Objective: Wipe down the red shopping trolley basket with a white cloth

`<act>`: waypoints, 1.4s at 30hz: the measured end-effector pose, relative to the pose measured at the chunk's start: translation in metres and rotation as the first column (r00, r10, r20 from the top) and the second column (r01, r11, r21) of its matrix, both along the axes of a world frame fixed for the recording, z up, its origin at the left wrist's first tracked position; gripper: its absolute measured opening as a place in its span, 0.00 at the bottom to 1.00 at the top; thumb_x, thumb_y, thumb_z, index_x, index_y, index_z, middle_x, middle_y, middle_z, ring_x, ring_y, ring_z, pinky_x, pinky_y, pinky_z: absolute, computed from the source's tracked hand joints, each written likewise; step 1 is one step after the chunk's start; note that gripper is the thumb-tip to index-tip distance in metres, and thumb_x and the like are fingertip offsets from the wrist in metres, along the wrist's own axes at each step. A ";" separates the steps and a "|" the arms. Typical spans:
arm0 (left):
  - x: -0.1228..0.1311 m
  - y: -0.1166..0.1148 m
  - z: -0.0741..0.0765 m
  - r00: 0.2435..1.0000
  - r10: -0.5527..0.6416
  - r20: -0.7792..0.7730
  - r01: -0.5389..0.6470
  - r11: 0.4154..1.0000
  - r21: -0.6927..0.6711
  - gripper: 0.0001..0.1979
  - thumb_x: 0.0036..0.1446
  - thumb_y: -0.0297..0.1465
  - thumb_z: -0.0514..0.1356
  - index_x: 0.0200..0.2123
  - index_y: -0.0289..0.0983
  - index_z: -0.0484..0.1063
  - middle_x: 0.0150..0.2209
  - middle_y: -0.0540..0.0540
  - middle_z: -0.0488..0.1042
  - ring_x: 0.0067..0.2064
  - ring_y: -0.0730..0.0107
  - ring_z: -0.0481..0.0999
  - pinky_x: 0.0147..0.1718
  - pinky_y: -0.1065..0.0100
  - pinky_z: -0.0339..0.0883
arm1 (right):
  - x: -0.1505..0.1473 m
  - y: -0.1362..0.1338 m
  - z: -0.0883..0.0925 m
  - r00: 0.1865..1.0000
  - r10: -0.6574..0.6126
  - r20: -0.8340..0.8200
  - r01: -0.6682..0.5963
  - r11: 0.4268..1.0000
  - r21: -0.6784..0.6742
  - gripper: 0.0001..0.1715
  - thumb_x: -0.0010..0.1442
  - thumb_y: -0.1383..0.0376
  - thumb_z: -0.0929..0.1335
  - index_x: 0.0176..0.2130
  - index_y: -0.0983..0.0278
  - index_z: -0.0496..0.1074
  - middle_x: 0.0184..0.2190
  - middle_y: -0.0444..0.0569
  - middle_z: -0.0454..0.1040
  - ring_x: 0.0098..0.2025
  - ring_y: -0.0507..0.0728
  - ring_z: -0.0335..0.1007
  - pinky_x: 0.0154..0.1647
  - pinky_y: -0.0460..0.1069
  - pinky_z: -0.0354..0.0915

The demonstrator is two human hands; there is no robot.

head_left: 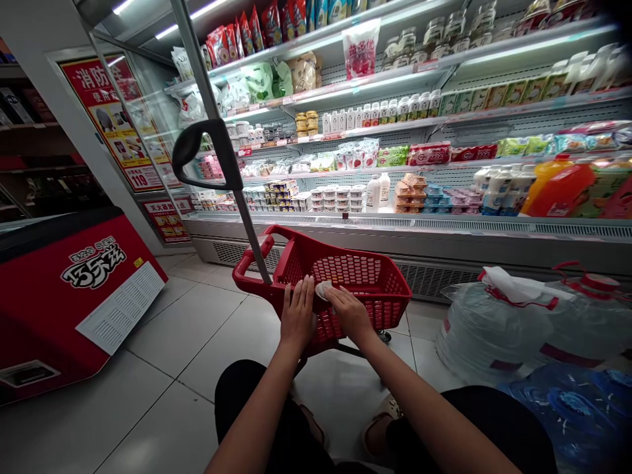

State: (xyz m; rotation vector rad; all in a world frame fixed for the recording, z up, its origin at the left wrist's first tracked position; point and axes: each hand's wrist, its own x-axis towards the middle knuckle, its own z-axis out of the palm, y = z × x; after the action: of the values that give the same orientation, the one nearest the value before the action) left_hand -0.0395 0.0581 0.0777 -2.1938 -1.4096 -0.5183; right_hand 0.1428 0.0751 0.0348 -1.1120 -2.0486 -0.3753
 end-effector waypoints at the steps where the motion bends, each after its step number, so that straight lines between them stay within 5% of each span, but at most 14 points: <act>1: 0.000 0.000 0.000 1.000 -0.001 0.000 0.001 1.000 -0.005 0.47 0.55 0.26 0.56 0.77 0.31 0.44 0.76 0.39 0.52 0.76 0.52 0.53 0.76 0.46 0.37 | 0.012 -0.002 -0.005 1.000 -0.015 -0.003 0.015 1.000 0.005 0.35 0.65 0.78 0.60 0.67 0.63 0.69 0.61 0.52 0.76 0.63 0.59 0.73 0.70 0.59 0.64; 7: 0.004 -0.001 -0.001 1.000 -0.015 0.021 0.016 1.000 -0.026 0.40 0.57 0.28 0.59 0.73 0.35 0.57 0.75 0.39 0.54 0.75 0.49 0.54 0.75 0.42 0.38 | 0.051 -0.010 -0.019 0.993 -0.117 -0.021 0.117 0.993 0.033 0.34 0.65 0.78 0.60 0.66 0.63 0.70 0.61 0.53 0.77 0.62 0.60 0.74 0.70 0.60 0.65; 16: 0.007 0.004 -0.003 0.997 -0.017 0.071 0.015 1.000 0.025 0.43 0.62 0.28 0.56 0.77 0.30 0.42 0.75 0.37 0.55 0.75 0.53 0.55 0.75 0.49 0.42 | -0.030 0.004 0.011 1.000 0.021 0.006 -0.021 1.000 0.017 0.32 0.64 0.77 0.62 0.65 0.68 0.70 0.62 0.57 0.75 0.64 0.59 0.72 0.71 0.58 0.63; 19: 0.005 0.003 -0.004 0.999 -0.022 0.046 0.021 0.999 0.033 0.43 0.63 0.28 0.55 0.77 0.32 0.41 0.76 0.37 0.52 0.75 0.53 0.54 0.75 0.49 0.43 | -0.029 0.003 0.010 0.999 0.037 -0.003 -0.037 0.999 0.025 0.33 0.65 0.77 0.61 0.66 0.65 0.69 0.62 0.55 0.75 0.63 0.59 0.73 0.70 0.58 0.64; 30: 0.003 0.000 -0.005 0.998 -0.061 0.026 0.061 0.998 -0.014 0.42 0.54 0.26 0.63 0.72 0.40 0.59 0.77 0.38 0.50 0.76 0.44 0.51 0.74 0.41 0.43 | 0.120 -0.020 -0.039 0.976 -0.219 0.002 0.219 0.975 0.039 0.34 0.66 0.77 0.59 0.67 0.62 0.69 0.62 0.52 0.76 0.63 0.59 0.73 0.69 0.61 0.64; 33: 0.006 0.000 -0.006 0.997 -0.057 0.042 0.057 0.998 -0.012 0.41 0.54 0.26 0.64 0.71 0.40 0.61 0.76 0.38 0.51 0.76 0.44 0.51 0.74 0.41 0.43 | 0.138 -0.022 -0.044 0.954 -0.299 -0.025 0.300 0.954 0.022 0.34 0.64 0.77 0.59 0.65 0.64 0.71 0.61 0.54 0.77 0.61 0.60 0.75 0.68 0.61 0.66; 37: 0.010 0.001 -0.005 0.996 -0.049 0.070 0.050 0.999 -0.014 0.39 0.53 0.26 0.65 0.70 0.40 0.64 0.76 0.38 0.52 0.75 0.43 0.53 0.74 0.41 0.43 | 0.109 -0.019 -0.038 0.953 -0.302 -0.037 0.302 0.953 0.016 0.35 0.63 0.78 0.60 0.65 0.64 0.71 0.60 0.55 0.77 0.62 0.62 0.74 0.69 0.62 0.65; 42: 0.007 0.002 -0.005 0.996 -0.058 0.064 0.059 0.998 -0.012 0.39 0.53 0.27 0.65 0.70 0.40 0.64 0.75 0.38 0.53 0.75 0.42 0.53 0.74 0.40 0.44 | 0.040 -0.013 -0.018 0.989 -0.148 0.015 0.148 0.989 0.007 0.38 0.63 0.78 0.60 0.69 0.63 0.67 0.63 0.54 0.75 0.65 0.61 0.71 0.70 0.61 0.63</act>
State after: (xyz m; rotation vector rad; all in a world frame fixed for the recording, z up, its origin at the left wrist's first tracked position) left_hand -0.0326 0.0601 0.0732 -2.2533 -1.3887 -0.6065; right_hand 0.1828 0.0619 0.0169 -1.2649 -1.9826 -0.4651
